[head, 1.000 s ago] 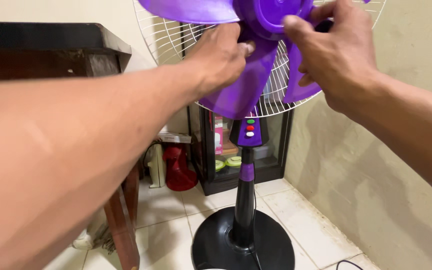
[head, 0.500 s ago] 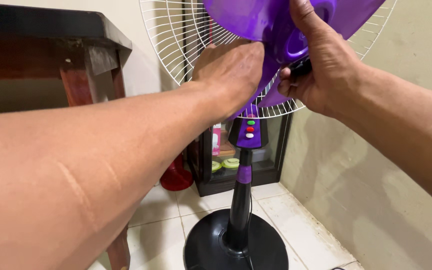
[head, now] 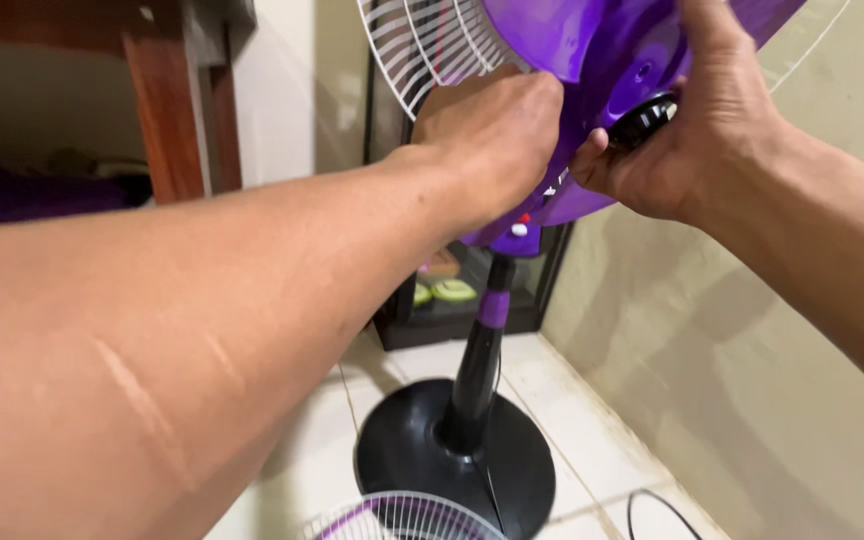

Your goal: The person disassembles a standing electric fan by removing the front grille, fan blades, and rear grille. They then reassemble the fan by reinstalling the rear grille, fan blades, and front grille.

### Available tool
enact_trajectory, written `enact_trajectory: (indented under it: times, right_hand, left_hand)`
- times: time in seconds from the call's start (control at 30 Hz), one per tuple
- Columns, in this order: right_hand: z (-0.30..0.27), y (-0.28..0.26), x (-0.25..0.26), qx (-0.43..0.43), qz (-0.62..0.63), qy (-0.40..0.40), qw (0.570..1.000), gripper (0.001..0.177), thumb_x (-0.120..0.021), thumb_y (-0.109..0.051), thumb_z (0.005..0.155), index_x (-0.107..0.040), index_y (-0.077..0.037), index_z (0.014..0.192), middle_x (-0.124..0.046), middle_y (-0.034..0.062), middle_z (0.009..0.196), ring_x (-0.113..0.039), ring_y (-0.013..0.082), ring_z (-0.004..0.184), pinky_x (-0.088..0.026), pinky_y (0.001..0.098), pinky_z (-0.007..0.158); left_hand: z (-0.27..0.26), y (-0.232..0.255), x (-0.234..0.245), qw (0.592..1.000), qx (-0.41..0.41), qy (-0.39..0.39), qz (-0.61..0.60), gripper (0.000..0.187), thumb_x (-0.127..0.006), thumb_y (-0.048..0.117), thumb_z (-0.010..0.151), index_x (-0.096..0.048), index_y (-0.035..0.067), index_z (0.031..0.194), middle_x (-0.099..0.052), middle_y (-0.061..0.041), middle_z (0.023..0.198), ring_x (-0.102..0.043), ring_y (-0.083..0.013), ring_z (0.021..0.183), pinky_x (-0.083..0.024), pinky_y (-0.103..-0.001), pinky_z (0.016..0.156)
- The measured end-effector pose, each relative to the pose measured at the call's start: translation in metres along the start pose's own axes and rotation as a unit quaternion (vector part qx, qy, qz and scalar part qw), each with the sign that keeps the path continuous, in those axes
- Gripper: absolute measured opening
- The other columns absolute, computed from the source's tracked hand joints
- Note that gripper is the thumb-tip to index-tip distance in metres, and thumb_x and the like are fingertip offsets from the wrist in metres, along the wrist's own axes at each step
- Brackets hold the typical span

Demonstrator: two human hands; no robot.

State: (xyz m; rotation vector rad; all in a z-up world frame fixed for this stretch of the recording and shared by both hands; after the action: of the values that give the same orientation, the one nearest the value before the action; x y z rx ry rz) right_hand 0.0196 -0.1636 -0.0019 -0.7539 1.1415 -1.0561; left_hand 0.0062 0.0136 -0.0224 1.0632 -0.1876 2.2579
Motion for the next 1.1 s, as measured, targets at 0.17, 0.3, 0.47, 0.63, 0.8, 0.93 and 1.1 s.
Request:
enact_trajectory:
  times: [0.17, 0.3, 0.47, 0.63, 0.8, 0.93, 1.1]
  right_hand:
    - [0.001, 0.016, 0.013, -0.012, -0.013, 0.029, 0.999, 0.060, -0.067, -0.058, 0.081, -0.058, -0.014, 0.121, -0.064, 0.0041, 0.125, -0.059, 0.0197, 0.105, -0.049, 0.0389, 0.075]
    - [-0.008, 0.021, 0.019, -0.052, 0.037, 0.073, 0.995, 0.067, -0.062, -0.064, 0.073, -0.064, -0.016, 0.120, -0.064, 0.0007, 0.120, -0.056, 0.0182, 0.099, -0.042, 0.0365, 0.069]
    - [-0.029, -0.008, 0.016, -0.097, 0.148, 0.070, 0.982, 0.065, -0.064, -0.054, 0.073, -0.059, -0.013, 0.123, -0.063, 0.0031, 0.121, -0.052, 0.0200, 0.100, -0.041, 0.0377, 0.079]
    - [-0.059, -0.059, -0.013, -0.179, 0.229, 0.174, 0.941, 0.083, -0.051, -0.071, 0.082, -0.056, -0.003, 0.128, -0.056, 0.0115, 0.120, -0.045, 0.0254, 0.097, -0.042, 0.0449, 0.084]
    - [-0.080, -0.098, -0.051, -0.223, 0.227, 0.258, 0.912, 0.085, -0.038, -0.064, 0.085, -0.050, 0.004, 0.136, -0.059, 0.0208, 0.130, -0.057, 0.0372, 0.118, -0.038, 0.0687, 0.102]
    - [-0.078, -0.117, -0.056, -0.229, 0.209, 0.241, 0.920, 0.076, -0.042, -0.055, 0.091, -0.051, 0.004, 0.138, -0.059, 0.0233, 0.135, -0.057, 0.0413, 0.125, -0.042, 0.0664, 0.112]
    - [-0.072, -0.116, -0.051, -0.228, 0.246, 0.309, 0.890, 0.050, -0.040, -0.051, 0.092, -0.053, -0.006, 0.107, -0.058, 0.0148, 0.108, -0.058, 0.0337, 0.110, -0.043, 0.0699, 0.105]
  left_hand:
    - [-0.018, -0.007, -0.013, 0.999, -0.039, -0.027, -0.002, 0.029, -0.044, 0.028, 0.104, -0.068, 0.014, 0.112, -0.073, -0.012, 0.109, -0.071, -0.0360, 0.101, -0.056, -0.049, 0.085]
    - [-0.018, -0.009, 0.009, 0.986, 0.007, -0.164, 0.015, 0.029, -0.057, 0.038, 0.099, -0.065, 0.015, 0.114, -0.073, -0.008, 0.107, -0.072, -0.0315, 0.098, -0.055, -0.048, 0.085]
    - [-0.007, -0.011, 0.050, 0.988, -0.014, -0.139, -0.065, 0.032, -0.068, 0.035, 0.095, -0.070, 0.018, 0.122, -0.073, -0.011, 0.106, -0.072, -0.0313, 0.096, -0.056, -0.046, 0.083]
    - [-0.003, -0.004, 0.082, 0.949, 0.033, -0.196, -0.245, 0.034, -0.055, 0.000, 0.098, -0.073, 0.013, 0.124, -0.075, -0.012, 0.103, -0.076, -0.0231, 0.086, -0.062, -0.035, 0.077]
    - [-0.009, 0.020, 0.115, 0.939, 0.013, -0.156, -0.306, 0.041, -0.054, -0.006, 0.090, -0.071, 0.015, 0.121, -0.072, -0.008, 0.111, -0.073, -0.0226, 0.094, -0.061, -0.033, 0.079]
    - [0.004, 0.016, 0.142, 0.935, 0.074, -0.278, -0.208, 0.038, -0.052, 0.003, 0.098, -0.066, 0.021, 0.128, -0.072, -0.008, 0.110, -0.072, -0.0254, 0.088, -0.056, -0.041, 0.078]
    - [0.009, 0.011, 0.141, 0.915, 0.034, -0.327, -0.235, 0.023, -0.062, 0.014, 0.097, -0.068, 0.014, 0.120, -0.068, -0.010, 0.110, -0.067, -0.0237, 0.092, -0.055, -0.042, 0.080]
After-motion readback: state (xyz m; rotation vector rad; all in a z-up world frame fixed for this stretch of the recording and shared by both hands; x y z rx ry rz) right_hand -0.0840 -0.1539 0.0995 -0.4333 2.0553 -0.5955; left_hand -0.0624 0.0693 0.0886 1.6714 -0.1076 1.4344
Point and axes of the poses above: each hand's wrist, its own z-axis towards the middle knuckle, its own x-axis out of the back of the hand, y = z × x, the point moved 1 cm from there along z, towards the middle knuckle
